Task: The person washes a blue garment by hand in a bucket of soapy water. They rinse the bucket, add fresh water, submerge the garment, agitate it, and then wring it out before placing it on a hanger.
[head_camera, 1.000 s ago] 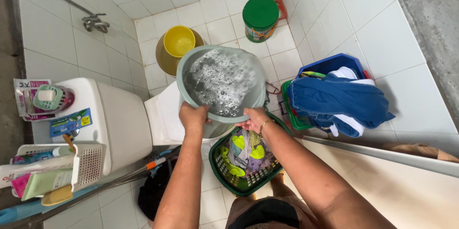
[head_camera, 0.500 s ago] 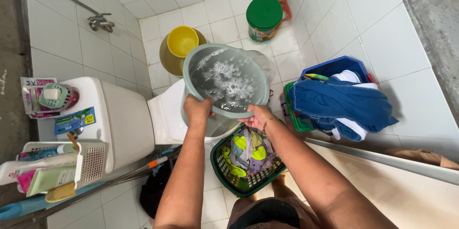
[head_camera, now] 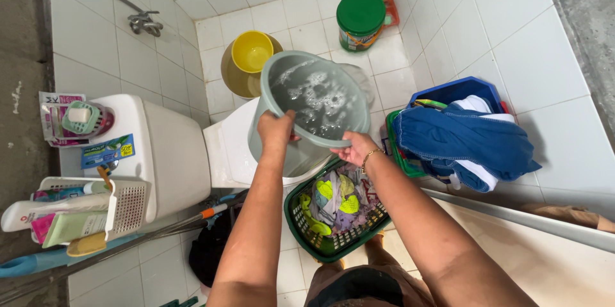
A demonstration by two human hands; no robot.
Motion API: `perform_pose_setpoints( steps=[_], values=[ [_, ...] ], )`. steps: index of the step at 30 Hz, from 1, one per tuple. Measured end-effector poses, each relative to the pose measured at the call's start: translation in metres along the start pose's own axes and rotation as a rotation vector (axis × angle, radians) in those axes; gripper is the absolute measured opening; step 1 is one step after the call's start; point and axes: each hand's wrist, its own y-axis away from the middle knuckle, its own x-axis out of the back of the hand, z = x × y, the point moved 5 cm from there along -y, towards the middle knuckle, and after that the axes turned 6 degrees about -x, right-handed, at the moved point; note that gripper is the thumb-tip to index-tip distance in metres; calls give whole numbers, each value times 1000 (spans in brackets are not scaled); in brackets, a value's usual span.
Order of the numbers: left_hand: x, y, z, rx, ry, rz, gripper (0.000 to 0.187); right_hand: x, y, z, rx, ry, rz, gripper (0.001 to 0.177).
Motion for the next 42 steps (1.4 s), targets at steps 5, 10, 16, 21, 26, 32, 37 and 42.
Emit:
perform_pose_setpoints(
  steps=[5,10,16,21,26,32,37,42],
  values=[
    [-10,-5,4,-2,37,21,25,9,0,-8,12,-23,-4,27],
    [-20,-9,6,-5,58,2,20,14,0,-11,41,-62,-8,26],
    [-32,-11,11,-17,39,-20,21,22,-2,-11,64,-154,1,21],
    [-38,-13,15,-38,62,-33,21,28,-12,-13,90,-180,-4,22],
    [-47,-18,18,-45,69,-46,25,37,-26,-17,63,-214,-8,23],
    [-61,-27,22,-42,28,-52,27,48,-32,-28,62,-214,-63,26],
    [-69,-32,24,-31,30,-64,26,54,-29,-34,60,-213,-55,26],
    [-76,-35,25,-41,41,-91,25,57,-21,-37,59,-230,-10,21]
  ],
)
